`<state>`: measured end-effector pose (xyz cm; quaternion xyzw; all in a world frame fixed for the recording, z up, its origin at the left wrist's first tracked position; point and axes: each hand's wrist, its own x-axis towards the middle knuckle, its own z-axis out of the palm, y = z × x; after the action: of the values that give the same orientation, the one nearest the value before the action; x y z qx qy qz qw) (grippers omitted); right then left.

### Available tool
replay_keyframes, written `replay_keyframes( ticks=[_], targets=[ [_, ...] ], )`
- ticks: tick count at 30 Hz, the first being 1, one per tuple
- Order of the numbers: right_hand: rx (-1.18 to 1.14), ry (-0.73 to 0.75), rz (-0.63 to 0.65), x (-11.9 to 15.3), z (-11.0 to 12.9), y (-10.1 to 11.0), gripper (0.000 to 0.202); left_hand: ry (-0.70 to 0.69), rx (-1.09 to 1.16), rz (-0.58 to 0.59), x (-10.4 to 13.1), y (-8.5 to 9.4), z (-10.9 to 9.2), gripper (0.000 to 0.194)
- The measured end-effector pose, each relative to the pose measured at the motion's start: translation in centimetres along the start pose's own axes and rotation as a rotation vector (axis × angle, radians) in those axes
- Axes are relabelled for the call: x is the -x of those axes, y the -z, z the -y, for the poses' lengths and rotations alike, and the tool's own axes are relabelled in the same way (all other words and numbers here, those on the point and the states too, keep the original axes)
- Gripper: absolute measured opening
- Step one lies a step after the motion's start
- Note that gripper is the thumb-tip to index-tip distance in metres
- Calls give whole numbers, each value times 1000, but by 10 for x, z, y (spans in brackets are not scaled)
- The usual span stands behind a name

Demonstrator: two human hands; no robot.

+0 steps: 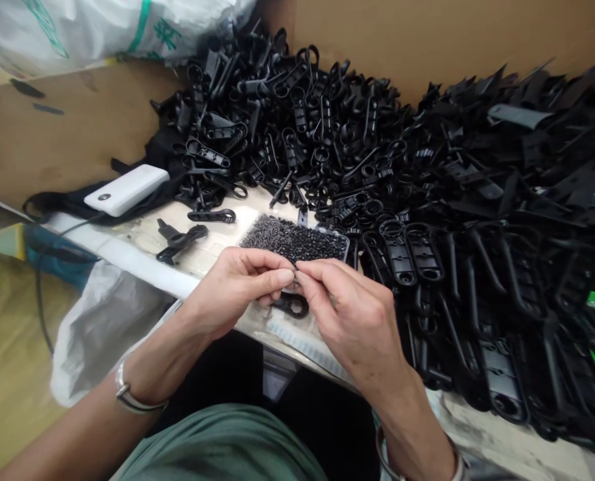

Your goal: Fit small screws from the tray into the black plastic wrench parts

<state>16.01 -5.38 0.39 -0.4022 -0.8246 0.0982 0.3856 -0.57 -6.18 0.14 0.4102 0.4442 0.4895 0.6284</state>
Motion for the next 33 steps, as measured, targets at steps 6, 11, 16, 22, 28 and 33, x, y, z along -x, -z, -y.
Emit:
replay_keyframes(
  ticks=[6, 11, 16, 22, 28, 33],
  targets=[
    [-1, -16, 38, 0, -5, 0, 12, -28, -21, -2, -1, -1, 1, 4],
    [-4, -20, 69, 0, -5, 1, 11, -38, -19, 25, -2, 0, 3, 4],
    [25, 36, 72, 0, -5, -3, 14, -33, -97, -17, -1, 0, 2, 3],
    [-10, -20, 62, 4, -4, -10, 13, -86, -255, 20, -2, 1, 5, 8],
    [-124, -256, 74, 14, -8, -10, 10, -389, -881, 82, 12, 17, 4, 14],
    [-100, -342, 35, 27, -18, -5, 9, -425, -1422, 141, 25, 27, 6, 8]
  ],
)
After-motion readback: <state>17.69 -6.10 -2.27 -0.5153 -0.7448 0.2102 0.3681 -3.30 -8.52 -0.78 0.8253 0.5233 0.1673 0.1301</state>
